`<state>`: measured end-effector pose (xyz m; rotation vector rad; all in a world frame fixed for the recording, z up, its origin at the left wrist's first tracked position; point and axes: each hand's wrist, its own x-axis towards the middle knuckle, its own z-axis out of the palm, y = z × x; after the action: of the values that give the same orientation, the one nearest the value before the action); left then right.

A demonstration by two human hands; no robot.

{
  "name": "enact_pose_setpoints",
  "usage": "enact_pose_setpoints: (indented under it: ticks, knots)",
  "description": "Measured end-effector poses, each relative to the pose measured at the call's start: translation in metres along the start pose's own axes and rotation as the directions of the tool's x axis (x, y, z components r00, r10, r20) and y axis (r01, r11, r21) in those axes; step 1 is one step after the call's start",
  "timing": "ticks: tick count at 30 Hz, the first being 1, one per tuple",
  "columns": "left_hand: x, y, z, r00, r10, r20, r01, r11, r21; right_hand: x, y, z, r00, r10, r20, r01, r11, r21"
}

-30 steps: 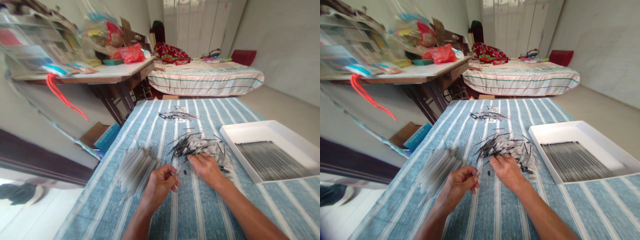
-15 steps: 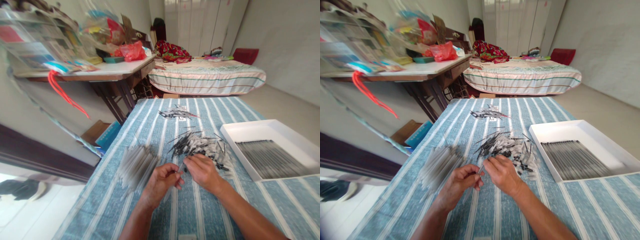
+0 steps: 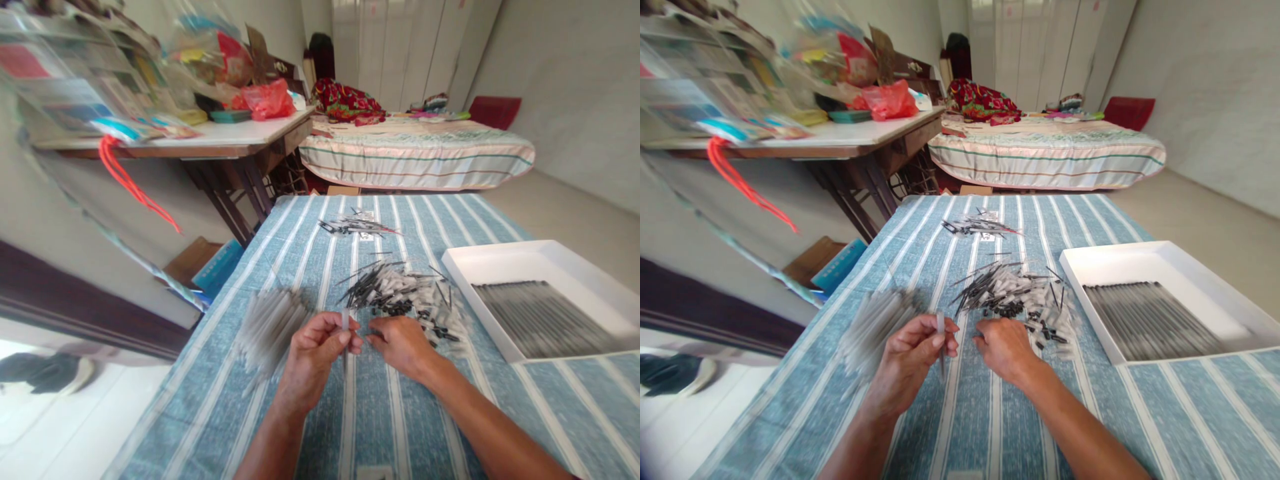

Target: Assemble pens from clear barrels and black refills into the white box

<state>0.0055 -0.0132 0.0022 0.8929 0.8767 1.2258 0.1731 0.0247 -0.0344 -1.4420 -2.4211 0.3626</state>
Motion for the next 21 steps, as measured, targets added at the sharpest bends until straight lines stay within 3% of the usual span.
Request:
enact_pose_setpoints:
  ticks: [4, 7, 9, 11, 13, 14, 17, 21]
  knots:
    - [0.000, -0.001, 0.000, 0.999, -0.027, 0.039, 0.026, 0.999, 0.018, 0.000, -0.004, 0.000, 0.998, 0.010, 0.067, -0.010, 1.000, 0.001]
    - [0.000, -0.001, 0.000, 0.996, -0.060, 0.066, 0.058, 0.998, 0.030, 0.000, 0.000, -0.002, 0.998, 0.031, 0.057, -0.046, 0.959, 0.278]
    - [0.000, -0.001, 0.001, 0.992, -0.088, 0.086, 0.084, 0.995, 0.048, 0.001, 0.003, -0.006, 0.992, 0.058, 0.113, -0.114, 0.792, 0.600]
    - [0.000, -0.001, 0.001, 0.989, -0.116, 0.097, 0.108, 0.991, 0.079, 0.001, 0.006, -0.011, 0.984, 0.062, 0.166, -0.175, 0.481, 0.859]
    - [0.000, -0.002, 0.002, 0.985, -0.140, 0.105, 0.129, 0.986, 0.110, 0.001, 0.008, -0.016, 0.987, 0.065, 0.144, -0.155, 0.208, 0.966]
    - [0.000, -0.002, 0.002, 0.982, -0.152, 0.109, 0.139, 0.983, 0.122, 0.000, 0.008, -0.019, 0.991, 0.072, 0.112, -0.120, 0.124, 0.985]
    - [0.000, -0.004, 0.003, 0.972, -0.196, 0.130, 0.175, 0.972, 0.156, -0.001, 0.007, -0.023, 0.996, 0.082, 0.041, -0.043, 0.027, 0.999]
    - [0.001, -0.006, 0.003, 0.962, -0.229, 0.149, 0.198, 0.961, 0.194, -0.002, 0.007, -0.023, 0.998, 0.066, 0.025, -0.027, 0.033, 0.999]
